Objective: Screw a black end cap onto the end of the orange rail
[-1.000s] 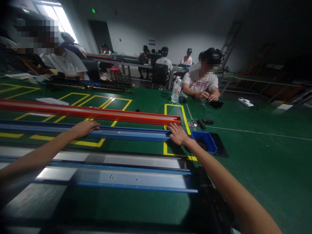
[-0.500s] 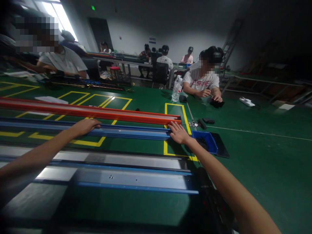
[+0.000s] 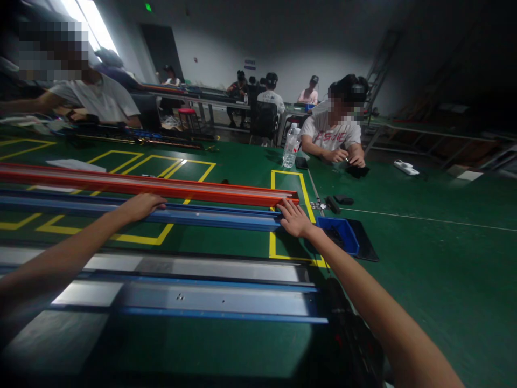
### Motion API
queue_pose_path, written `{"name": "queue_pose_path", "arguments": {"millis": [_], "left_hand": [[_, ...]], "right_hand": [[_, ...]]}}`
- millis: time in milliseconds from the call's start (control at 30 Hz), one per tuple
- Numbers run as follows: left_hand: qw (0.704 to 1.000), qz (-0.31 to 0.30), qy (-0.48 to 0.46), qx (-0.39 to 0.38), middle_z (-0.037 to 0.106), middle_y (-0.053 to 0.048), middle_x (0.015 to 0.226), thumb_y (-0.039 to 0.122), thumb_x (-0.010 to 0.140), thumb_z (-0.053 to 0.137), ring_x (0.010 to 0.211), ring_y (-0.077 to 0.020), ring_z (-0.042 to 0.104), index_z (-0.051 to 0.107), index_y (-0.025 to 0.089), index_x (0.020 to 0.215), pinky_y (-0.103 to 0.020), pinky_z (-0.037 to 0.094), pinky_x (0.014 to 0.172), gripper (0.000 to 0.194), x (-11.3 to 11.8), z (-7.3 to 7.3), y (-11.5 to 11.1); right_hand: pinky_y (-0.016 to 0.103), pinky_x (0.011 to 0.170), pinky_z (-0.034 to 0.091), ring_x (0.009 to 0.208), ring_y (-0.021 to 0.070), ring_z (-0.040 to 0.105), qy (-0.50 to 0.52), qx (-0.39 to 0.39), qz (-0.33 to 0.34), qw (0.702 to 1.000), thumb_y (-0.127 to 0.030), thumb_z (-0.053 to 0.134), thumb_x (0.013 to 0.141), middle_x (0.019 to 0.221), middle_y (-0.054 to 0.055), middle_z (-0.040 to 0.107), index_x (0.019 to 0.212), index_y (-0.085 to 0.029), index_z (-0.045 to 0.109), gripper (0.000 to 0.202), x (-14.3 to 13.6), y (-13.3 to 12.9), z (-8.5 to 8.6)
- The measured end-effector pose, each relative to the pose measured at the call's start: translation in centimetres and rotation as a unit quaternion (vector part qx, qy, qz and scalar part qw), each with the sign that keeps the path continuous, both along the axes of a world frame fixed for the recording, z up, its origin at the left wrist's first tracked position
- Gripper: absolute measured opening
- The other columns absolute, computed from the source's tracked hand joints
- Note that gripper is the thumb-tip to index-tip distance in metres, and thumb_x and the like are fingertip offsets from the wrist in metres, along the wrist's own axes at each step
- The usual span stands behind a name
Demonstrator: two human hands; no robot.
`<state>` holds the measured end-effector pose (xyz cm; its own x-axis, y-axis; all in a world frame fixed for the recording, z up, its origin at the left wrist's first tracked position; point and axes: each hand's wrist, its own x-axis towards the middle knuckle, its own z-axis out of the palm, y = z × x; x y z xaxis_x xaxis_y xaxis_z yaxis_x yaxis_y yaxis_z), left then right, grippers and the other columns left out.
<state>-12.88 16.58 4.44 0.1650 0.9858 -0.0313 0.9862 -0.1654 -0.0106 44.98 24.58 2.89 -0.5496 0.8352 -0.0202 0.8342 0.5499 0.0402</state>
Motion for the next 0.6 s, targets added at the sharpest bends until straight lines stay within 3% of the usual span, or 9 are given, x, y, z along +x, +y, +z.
{"name": "queue_pose_path", "arguments": {"millis": [200, 600], "left_hand": [[1.0, 0.009, -0.003, 0.006, 0.079, -0.014, 0.121, 0.038, 0.092, 0.041, 0.117, -0.0313, 0.071, 0.078, 0.02, 0.11, -0.039, 0.051, 0.101, 0.045, -0.22, -0.35, 0.35], [0.999, 0.041, 0.015, 0.022, 0.079, -0.015, 0.114, 0.041, 0.095, 0.039, 0.106, -0.0318, 0.074, 0.072, 0.02, 0.111, -0.038, 0.054, 0.091, 0.042, 0.29, -0.26, 0.43]], "right_hand": [[0.055, 0.131, 0.016, 0.162, 0.0312, 0.01, 0.001, -0.001, 0.0, 1.0, -0.033, 0.035, 0.102, 0.177, 0.004, 0.012, 0.169, -0.022, 0.028, 0.069, -0.05, 0.06, 0.14], [0.056, 0.132, 0.013, 0.162, 0.0309, 0.005, 0.001, -0.004, -0.002, 1.0, -0.033, 0.036, 0.102, 0.177, 0.003, 0.008, 0.171, -0.021, 0.017, 0.073, -0.25, 0.4, 0.39]]}}
